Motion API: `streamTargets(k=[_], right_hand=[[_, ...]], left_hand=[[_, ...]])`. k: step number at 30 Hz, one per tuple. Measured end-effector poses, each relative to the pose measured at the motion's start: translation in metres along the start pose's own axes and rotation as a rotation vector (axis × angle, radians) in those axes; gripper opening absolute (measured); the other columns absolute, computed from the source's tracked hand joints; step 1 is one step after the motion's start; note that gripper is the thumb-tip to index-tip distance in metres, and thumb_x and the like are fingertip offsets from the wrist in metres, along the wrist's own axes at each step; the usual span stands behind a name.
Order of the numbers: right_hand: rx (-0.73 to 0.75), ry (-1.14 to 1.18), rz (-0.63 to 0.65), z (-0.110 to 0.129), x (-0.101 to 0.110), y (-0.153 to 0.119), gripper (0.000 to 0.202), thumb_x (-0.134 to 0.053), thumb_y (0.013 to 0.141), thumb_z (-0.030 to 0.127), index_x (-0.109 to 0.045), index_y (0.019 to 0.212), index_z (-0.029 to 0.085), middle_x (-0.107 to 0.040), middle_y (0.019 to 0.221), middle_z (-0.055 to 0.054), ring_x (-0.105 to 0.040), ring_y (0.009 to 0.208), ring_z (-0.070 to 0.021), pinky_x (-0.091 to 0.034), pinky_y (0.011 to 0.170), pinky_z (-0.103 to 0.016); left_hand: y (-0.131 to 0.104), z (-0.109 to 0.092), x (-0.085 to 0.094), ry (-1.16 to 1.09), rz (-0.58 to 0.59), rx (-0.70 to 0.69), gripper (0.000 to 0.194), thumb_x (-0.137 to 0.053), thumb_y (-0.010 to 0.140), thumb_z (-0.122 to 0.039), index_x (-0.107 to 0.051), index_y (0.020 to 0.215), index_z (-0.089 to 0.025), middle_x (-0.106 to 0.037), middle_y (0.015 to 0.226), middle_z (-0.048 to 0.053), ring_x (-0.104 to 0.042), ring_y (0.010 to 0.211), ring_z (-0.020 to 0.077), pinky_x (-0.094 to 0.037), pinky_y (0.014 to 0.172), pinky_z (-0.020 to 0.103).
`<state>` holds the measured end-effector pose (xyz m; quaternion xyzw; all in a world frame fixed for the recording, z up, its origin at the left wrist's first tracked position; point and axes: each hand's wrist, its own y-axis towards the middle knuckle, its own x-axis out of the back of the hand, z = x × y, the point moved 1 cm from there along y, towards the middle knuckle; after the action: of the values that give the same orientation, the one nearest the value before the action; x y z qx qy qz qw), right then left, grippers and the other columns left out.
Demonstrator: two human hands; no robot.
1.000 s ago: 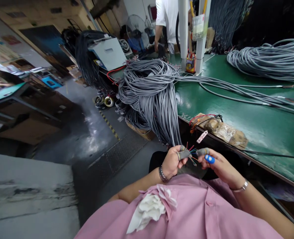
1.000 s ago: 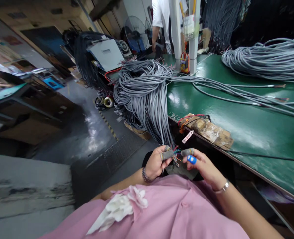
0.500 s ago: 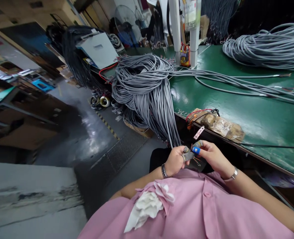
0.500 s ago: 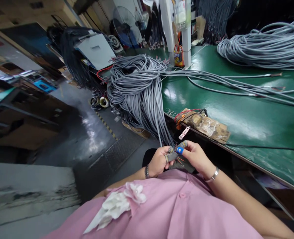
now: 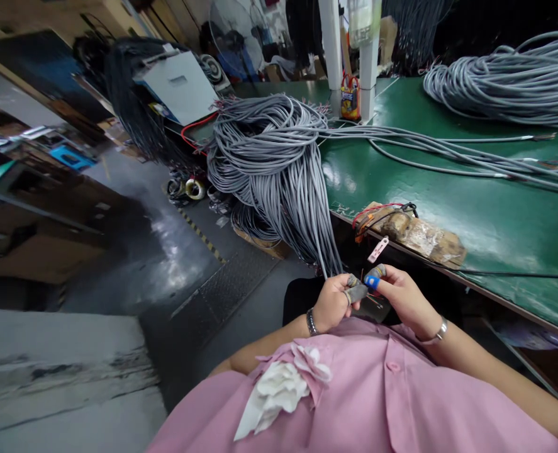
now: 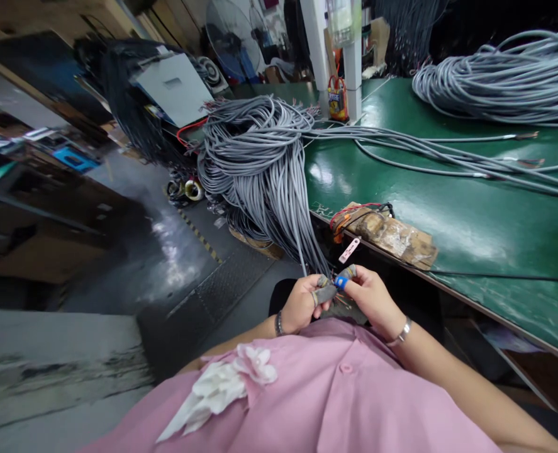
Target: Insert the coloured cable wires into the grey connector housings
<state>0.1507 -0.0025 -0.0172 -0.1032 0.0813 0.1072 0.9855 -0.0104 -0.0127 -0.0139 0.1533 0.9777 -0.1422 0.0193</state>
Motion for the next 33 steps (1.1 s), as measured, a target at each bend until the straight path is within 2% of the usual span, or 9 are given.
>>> streamTargets(k=[4,6,9,12,14,19,23,27,33], right_hand=[[0.000,0.132,-0.091,0.001,0.004,0.004,0.021,-0.068,0.077,0.036,-0.059,0.074,0.018,-0.053,0.065,0.003,-0.044,0.058,-0.0086,-0.038,0.058,-0.023],[-0.038,0.238,-0.070,0.001,0.008,0.005,0.022,-0.065,0.080,0.038,-0.059,0.074,0.018,-0.049,0.064,0.004,-0.041,0.057,-0.0081,-0.039,0.058,-0.023],[-0.118,0.319,0.010,-0.001,0.011,0.002,0.020,-0.064,0.081,0.039,-0.063,0.084,0.019,-0.052,0.071,0.002,-0.044,0.060,-0.0087,-0.041,0.060,-0.025],[-0.155,0.296,0.093,-0.003,0.008,-0.001,0.023,-0.070,0.077,0.034,-0.065,0.094,0.019,-0.057,0.077,0.000,-0.049,0.065,-0.0099,-0.042,0.062,-0.025],[-0.140,0.250,0.118,-0.002,0.004,-0.002,0.023,-0.073,0.074,0.031,-0.066,0.091,0.018,-0.060,0.079,-0.001,-0.051,0.066,-0.0104,-0.041,0.063,-0.025],[-0.067,0.138,0.051,-0.003,-0.005,-0.004,0.017,-0.073,0.074,0.030,-0.065,0.079,0.016,-0.060,0.069,0.001,-0.048,0.060,-0.0090,-0.037,0.058,-0.023],[-0.066,0.146,0.013,-0.008,-0.006,-0.006,0.017,-0.071,0.075,0.032,-0.064,0.081,0.017,-0.060,0.069,0.001,-0.047,0.059,-0.0091,-0.036,0.057,-0.024],[-0.079,0.141,0.026,-0.008,-0.005,-0.006,0.020,-0.073,0.074,0.033,-0.065,0.084,0.018,-0.061,0.073,0.000,-0.048,0.061,-0.0095,-0.037,0.058,-0.024],[-0.053,0.137,-0.003,-0.007,-0.008,-0.006,0.019,-0.072,0.074,0.035,-0.064,0.079,0.018,-0.060,0.069,0.001,-0.049,0.062,-0.0103,-0.037,0.059,-0.025]], left_hand=[[0.000,-0.002,0.003,-0.039,-0.020,0.012,0.030,-0.064,0.074,-0.040,-0.052,0.062,-0.015,-0.053,0.049,-0.003,-0.036,0.032,0.0040,-0.020,0.033,0.019],[0.000,-0.002,0.005,-0.060,-0.040,0.020,0.031,-0.065,0.074,-0.041,-0.052,0.061,-0.015,-0.053,0.048,-0.003,-0.035,0.032,0.0037,-0.019,0.033,0.019],[0.000,-0.002,0.007,-0.084,-0.068,0.020,0.031,-0.065,0.073,-0.040,-0.052,0.061,-0.015,-0.053,0.048,-0.003,-0.035,0.031,0.0033,-0.018,0.034,0.018],[0.000,-0.001,0.007,-0.100,-0.069,0.023,0.030,-0.065,0.073,-0.039,-0.052,0.061,-0.015,-0.054,0.048,-0.003,-0.035,0.031,0.0033,-0.019,0.034,0.018],[-0.001,0.001,0.007,-0.110,-0.060,0.024,0.028,-0.065,0.074,-0.037,-0.052,0.061,-0.015,-0.054,0.048,-0.003,-0.035,0.031,0.0036,-0.019,0.033,0.018],[-0.001,0.005,0.005,-0.120,-0.065,0.014,0.028,-0.065,0.074,-0.037,-0.052,0.061,-0.015,-0.054,0.048,-0.003,-0.035,0.031,0.0040,-0.019,0.033,0.019],[-0.001,0.007,0.004,-0.130,-0.085,-0.005,0.028,-0.064,0.075,-0.036,-0.052,0.062,-0.015,-0.054,0.049,-0.003,-0.036,0.031,0.0039,-0.020,0.033,0.018],[-0.001,0.007,0.002,-0.135,-0.080,0.004,0.027,-0.064,0.075,-0.035,-0.052,0.062,-0.015,-0.054,0.048,-0.003,-0.036,0.031,0.0037,-0.020,0.034,0.018],[-0.001,0.006,0.000,-0.143,-0.082,-0.021,0.027,-0.065,0.075,-0.036,-0.052,0.062,-0.015,-0.055,0.049,-0.002,-0.037,0.031,0.0045,-0.019,0.033,0.019]])
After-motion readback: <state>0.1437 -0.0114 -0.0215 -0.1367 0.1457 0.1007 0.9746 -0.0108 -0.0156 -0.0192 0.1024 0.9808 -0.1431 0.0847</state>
